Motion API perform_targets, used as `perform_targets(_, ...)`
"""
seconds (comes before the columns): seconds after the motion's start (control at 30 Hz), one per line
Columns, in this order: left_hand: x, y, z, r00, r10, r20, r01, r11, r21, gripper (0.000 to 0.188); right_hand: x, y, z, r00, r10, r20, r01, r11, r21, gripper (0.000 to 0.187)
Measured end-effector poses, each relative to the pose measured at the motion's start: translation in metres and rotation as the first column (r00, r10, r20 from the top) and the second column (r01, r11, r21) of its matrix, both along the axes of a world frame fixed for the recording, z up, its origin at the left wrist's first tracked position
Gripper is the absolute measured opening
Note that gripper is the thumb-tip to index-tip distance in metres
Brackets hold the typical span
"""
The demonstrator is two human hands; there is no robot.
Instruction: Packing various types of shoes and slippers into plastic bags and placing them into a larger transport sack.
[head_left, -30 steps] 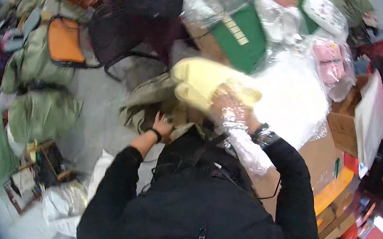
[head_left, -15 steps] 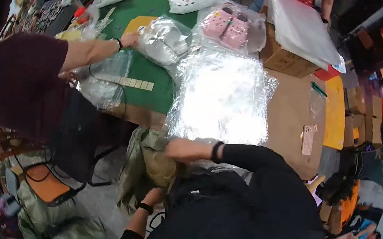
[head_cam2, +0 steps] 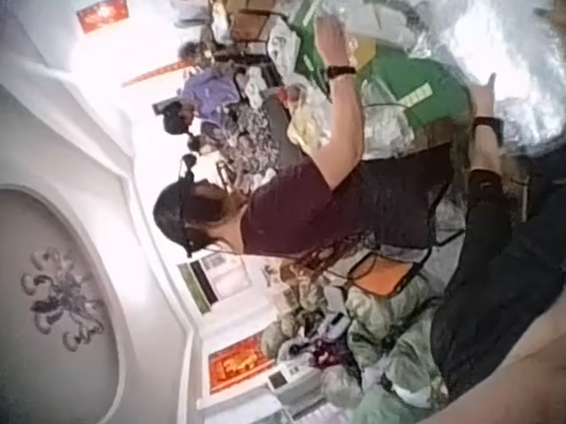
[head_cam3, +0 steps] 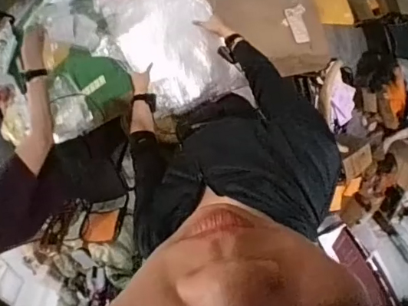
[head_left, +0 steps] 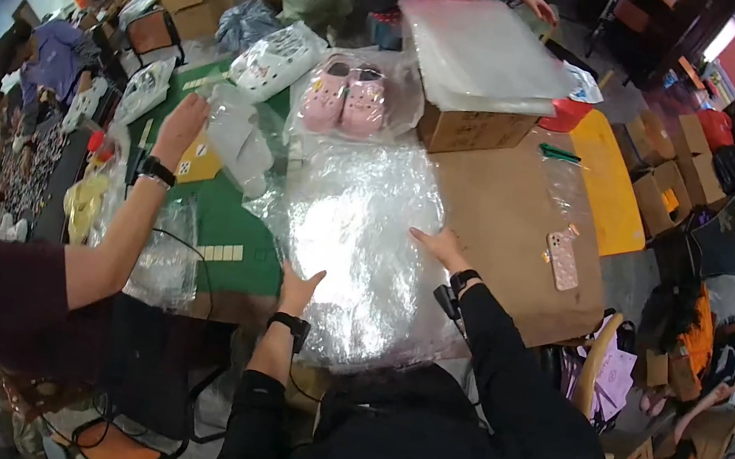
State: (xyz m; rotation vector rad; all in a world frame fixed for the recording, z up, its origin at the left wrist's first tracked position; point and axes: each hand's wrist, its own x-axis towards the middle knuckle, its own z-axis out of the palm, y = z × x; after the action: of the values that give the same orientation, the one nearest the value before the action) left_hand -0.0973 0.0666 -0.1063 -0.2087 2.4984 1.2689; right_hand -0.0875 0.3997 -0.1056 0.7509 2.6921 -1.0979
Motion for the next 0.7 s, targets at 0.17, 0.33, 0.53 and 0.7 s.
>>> perform_targets(0.17, -0.002, 0.030, 0.015, 0.995, -0.078, 0.067, 0.101, 0.854, -0.511, 0.093, 0.003, -0.012, 0.041, 0.990, 0.000, 0.138, -0.016, 0.993, 0.115, 0.095)
perform_targets(0.33, -0.018, 0.031, 0.004, 0.995, 0.073, -0.066, -0.088, 0.962, -0.257, 0.081, -0.009, 0.002, 0.000, 0.987, -0.157, 0.030, 0.159, 0.955, -0.251, 0.096)
perform_targets(0.53, -0.019, 0.018, 0.000, 0.998, 0.061, -0.020, -0.064, 0.976, -0.210, 0.077, -0.015, -0.011, 0.047, 0.967, 0.000, 0.253, 0.134, 0.850, -0.510, 0.067)
perform_targets(0.7, -0.005, 0.006, -0.012, 0.994, 0.107, 0.000, -0.105, 0.978, -0.182, 0.086, -0.017, -0.009, 0.011, 0.950, 0.295, -0.098, -0.311, 0.907, -0.282, 0.051)
